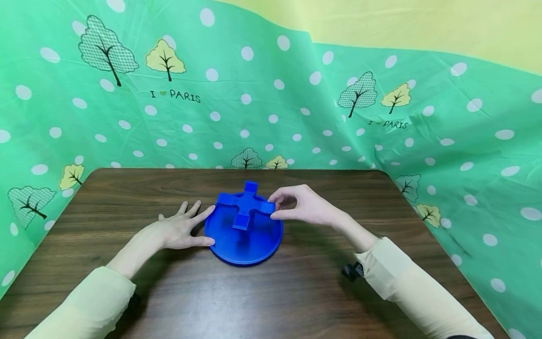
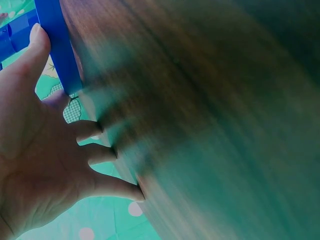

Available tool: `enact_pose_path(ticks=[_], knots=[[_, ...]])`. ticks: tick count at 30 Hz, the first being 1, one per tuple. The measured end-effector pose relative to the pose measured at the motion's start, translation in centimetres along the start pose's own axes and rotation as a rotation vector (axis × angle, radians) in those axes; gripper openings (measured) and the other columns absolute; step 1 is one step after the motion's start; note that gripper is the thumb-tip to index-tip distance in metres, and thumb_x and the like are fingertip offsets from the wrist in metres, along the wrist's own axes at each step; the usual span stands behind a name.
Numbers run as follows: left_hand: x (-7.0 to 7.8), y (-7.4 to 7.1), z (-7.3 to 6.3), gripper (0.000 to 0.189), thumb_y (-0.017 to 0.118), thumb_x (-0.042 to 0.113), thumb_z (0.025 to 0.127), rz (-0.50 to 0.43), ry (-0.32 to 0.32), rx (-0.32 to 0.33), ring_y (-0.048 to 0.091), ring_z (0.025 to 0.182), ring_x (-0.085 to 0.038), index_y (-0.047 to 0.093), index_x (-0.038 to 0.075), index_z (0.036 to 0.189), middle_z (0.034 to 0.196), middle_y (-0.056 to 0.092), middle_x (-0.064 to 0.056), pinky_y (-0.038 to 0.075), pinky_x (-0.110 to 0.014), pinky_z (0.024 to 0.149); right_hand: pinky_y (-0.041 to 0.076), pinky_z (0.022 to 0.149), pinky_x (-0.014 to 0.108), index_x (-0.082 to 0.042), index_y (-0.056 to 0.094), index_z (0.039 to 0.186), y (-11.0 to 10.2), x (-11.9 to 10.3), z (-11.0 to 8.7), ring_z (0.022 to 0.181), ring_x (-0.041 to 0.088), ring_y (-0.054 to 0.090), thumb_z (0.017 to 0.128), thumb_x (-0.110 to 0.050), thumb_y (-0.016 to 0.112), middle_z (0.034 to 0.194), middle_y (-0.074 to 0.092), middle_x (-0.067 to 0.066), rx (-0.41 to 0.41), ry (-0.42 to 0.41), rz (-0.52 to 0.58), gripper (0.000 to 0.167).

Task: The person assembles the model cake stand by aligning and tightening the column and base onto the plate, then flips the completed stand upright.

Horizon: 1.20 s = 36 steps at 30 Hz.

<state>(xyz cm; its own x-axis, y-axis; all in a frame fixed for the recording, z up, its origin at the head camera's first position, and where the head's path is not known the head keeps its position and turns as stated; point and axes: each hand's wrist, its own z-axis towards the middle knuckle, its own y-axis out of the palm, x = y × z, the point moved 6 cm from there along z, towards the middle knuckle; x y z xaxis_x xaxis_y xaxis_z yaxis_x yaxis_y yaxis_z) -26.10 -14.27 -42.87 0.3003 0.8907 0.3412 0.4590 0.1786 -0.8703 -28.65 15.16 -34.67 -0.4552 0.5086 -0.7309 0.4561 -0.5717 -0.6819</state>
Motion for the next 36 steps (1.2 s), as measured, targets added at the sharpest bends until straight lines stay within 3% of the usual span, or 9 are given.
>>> enact_pose_path(ticks=[7, 12, 18, 24, 36], knots=[[0.0, 0.1, 0.1, 0.099, 0.053, 0.079, 0.090, 0.000, -0.008, -0.006, 0.002, 0.156, -0.057, 0.011, 0.033, 0.167, 0.174, 0.005, -0.022, 0.009, -0.095, 0.099, 0.062, 0.087, 0.037, -0.022, 0.076, 0.111, -1.5, -0.2, 1.0, 0.096, 0.009, 0.071, 0.091, -0.034, 0.081, 0.101, 0.077, -0.009, 0.062, -0.053, -0.084, 0.024], [0.2, 0.0, -0.1, 0.098, 0.054, 0.078, 0.090, -0.004, -0.005, -0.009, 0.002, 0.156, -0.057, 0.012, 0.032, 0.167, 0.173, 0.006, -0.022, 0.009, -0.095, 0.099, 0.059, 0.092, 0.040, -0.017, 0.073, 0.121, -2.4, 0.5, 3.2, 0.101, 0.011, 0.071, 0.093, -0.035, 0.078, 0.109, 0.077, -0.001, 0.091, -0.048, -0.112, 0.034], [0.8, 0.1, 0.1, 0.099, 0.053, 0.079, 0.090, -0.004, 0.007, -0.010, 0.003, 0.156, -0.057, 0.011, 0.033, 0.167, 0.173, 0.007, -0.022, 0.011, -0.095, 0.099, 0.057, 0.102, 0.041, -0.019, 0.067, 0.134, -1.7, 0.6, 5.7, 0.123, 0.015, 0.067, 0.094, -0.038, 0.077, 0.128, 0.073, 0.000, -0.006, -0.022, -0.115, 0.046], [0.6, 0.1, 0.4, 0.099, 0.053, 0.080, 0.089, 0.012, -0.002, -0.008, 0.003, 0.156, -0.057, 0.011, 0.033, 0.167, 0.174, 0.006, -0.022, 0.011, -0.095, 0.099, 0.054, 0.108, 0.042, -0.028, 0.064, 0.138, -0.7, 0.4, 6.4, 0.134, 0.015, 0.060, 0.096, -0.042, 0.072, 0.140, 0.066, -0.006, -0.126, -0.021, -0.123, 0.044], [-0.2, -0.1, -0.1, 0.098, 0.053, 0.078, 0.091, -0.001, -0.005, -0.007, -0.001, 0.157, -0.056, 0.010, 0.033, 0.167, 0.174, 0.004, -0.022, 0.008, -0.095, 0.099, 0.060, 0.095, 0.039, -0.022, 0.072, 0.118, -1.2, 0.4, 4.9, 0.108, 0.013, 0.070, 0.093, -0.035, 0.078, 0.108, 0.075, -0.005, -0.048, -0.016, -0.154, 0.029]])
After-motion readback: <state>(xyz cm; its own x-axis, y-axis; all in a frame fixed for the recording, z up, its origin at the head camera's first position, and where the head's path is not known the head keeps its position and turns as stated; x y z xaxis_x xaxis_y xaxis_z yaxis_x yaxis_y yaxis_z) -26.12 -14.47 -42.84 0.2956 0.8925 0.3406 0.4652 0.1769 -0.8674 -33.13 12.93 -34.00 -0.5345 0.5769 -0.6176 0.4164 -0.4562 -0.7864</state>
